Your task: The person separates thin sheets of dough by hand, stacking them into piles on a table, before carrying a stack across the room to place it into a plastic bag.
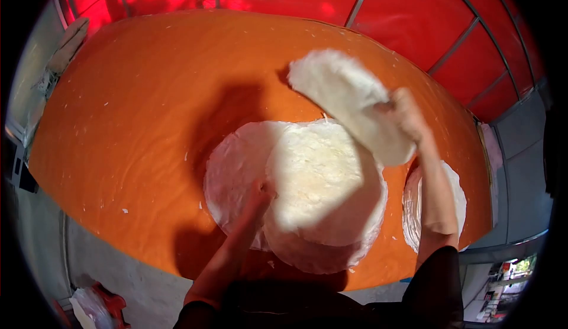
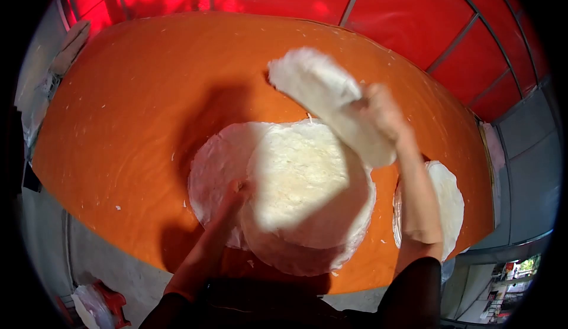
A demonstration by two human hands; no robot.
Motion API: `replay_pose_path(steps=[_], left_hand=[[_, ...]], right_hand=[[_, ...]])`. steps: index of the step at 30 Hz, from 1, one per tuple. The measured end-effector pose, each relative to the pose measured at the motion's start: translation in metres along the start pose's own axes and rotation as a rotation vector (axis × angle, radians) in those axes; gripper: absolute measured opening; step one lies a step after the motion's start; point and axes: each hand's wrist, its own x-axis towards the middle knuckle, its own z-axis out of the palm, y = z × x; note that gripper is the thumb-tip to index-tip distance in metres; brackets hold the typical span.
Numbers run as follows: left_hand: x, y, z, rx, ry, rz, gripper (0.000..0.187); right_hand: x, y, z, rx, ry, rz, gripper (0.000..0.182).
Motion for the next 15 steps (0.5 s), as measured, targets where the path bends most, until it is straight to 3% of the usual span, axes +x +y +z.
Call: replay_pose_path(steps=[1, 2, 3, 5, 6, 8, 9, 11, 14, 15], left_hand=[[-0.004, -0.008, -0.001, -0.047, 0.023, 0.039, 0.007], [-0.007, -0.008, 0.0, 0.02, 0.052, 0.058, 0.007], [-0.009, -0.005, 0.0, 0.09, 0.079, 0.077, 0.007], [-0.004, -0.003, -0.003, 0.124, 0.056, 0.037, 0.008], [0.004, -0.007, -0.009, 0.085, 0.008, -0.026, 0.01], [0.005, -0.008, -0.008, 0.045, -0.007, -0.035, 0.011], [0.0, -0.004, -0.002, 0.048, 0.025, 0.019, 0.011], [-0.004, -0.011, 0.001, 0.065, 0.118, 0.096, 0.012], [0.002, -0.021, 0.005, -0.006, 0.305, 0.153, 0.015], [-0.002, -0.004, 0.013, -0.113, 0.373, 0.155, 0.016]], right_hand=[[-0.012, -0.024, -0.004, -0.499, -0.066, -0.204, 0.008], [-0.024, -0.047, -0.008, -0.983, -0.029, -0.441, 0.013], [-0.022, -0.042, -0.017, -1.381, 0.009, -0.718, 0.006], [-0.048, -0.02, -0.007, -1.366, -0.097, -0.88, 0.005], [-0.061, 0.004, 0.006, -1.346, -0.044, -0.943, 0.004], [-0.093, 0.062, 0.029, -1.617, -0.184, -0.775, 0.009], [-0.105, 0.086, 0.037, -1.88, -0.384, -0.512, 0.012], [-0.102, 0.132, 0.046, -1.684, -0.851, -0.214, 0.017], [-0.079, 0.144, 0.022, -1.186, -0.653, -0.269, 0.01], [-0.075, 0.125, 0.023, -0.859, -0.423, -0.165, 0.013]])
